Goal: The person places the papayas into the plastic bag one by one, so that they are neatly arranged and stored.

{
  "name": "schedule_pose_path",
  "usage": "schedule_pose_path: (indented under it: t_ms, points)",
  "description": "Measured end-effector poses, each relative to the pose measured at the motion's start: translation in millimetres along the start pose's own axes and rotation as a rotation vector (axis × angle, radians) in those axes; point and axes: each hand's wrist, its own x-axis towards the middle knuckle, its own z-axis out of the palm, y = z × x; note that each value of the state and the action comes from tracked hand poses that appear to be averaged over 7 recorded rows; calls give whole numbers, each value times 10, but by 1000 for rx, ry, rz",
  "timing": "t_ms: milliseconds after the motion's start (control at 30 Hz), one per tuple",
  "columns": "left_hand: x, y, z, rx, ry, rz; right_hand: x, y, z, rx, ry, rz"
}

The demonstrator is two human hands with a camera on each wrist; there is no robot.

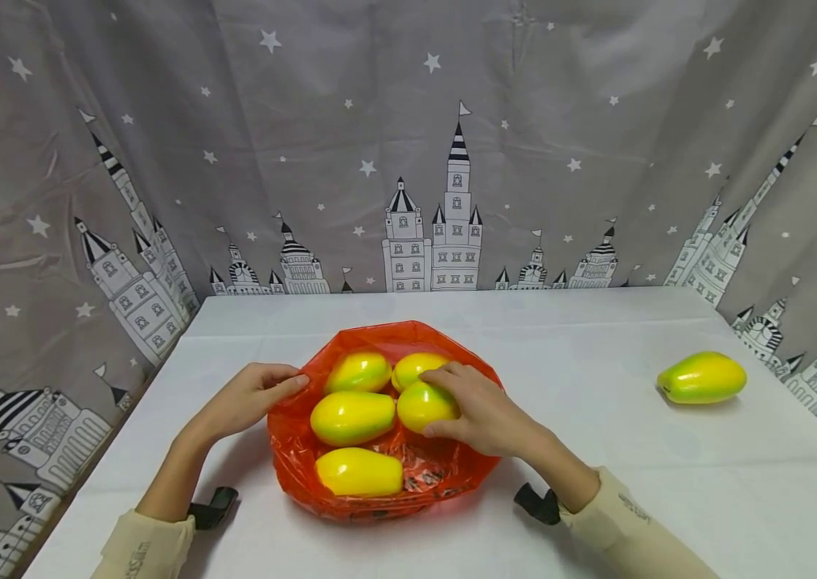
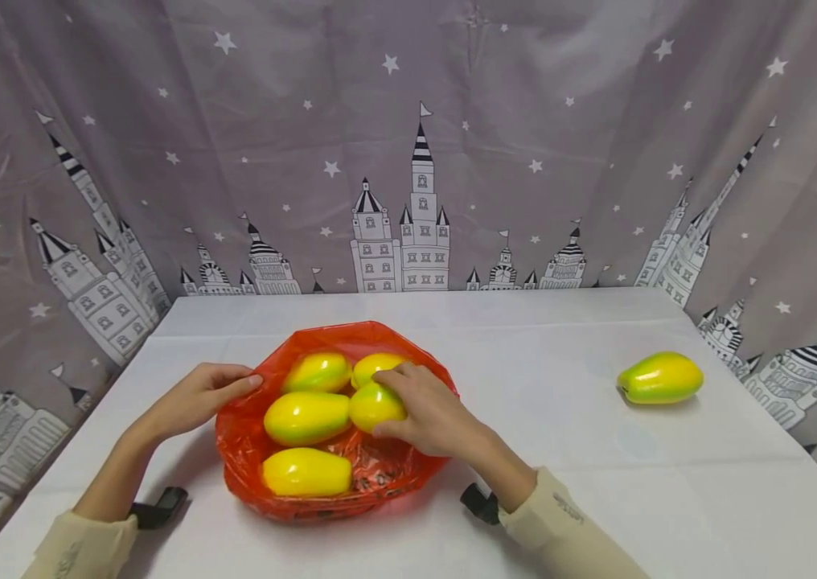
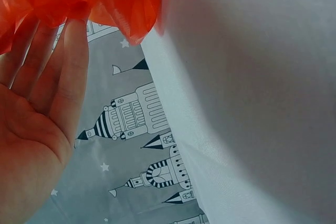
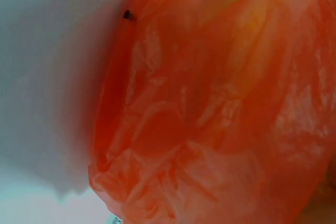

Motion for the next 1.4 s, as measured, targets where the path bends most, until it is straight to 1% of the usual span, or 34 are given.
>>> schedule_pose_path:
  t_ms: [200,400,667,767,900,1067,1400]
  points:
    - [12,11,6,-4,-5,-6,7,39,51,-21,-10,20]
    - [8,11,3,-17,-9,-6,19,52,97,-39,-1,5]
    - [-30,-118,2,-4,-10,26,-6,5,294,-52,54,59]
    - [-44,-157,0,4,-10,47,-13,1,365,-62,71,60]
    - [-68,-209,-4,14,-10,71,-12,-5,459,-94,105,35]
    - [-140,-150,54,11,1,52,-81,0,470,-117,123,24]
    - [-292,-20,165,12,18,37,-208,7,453,-149,92,10]
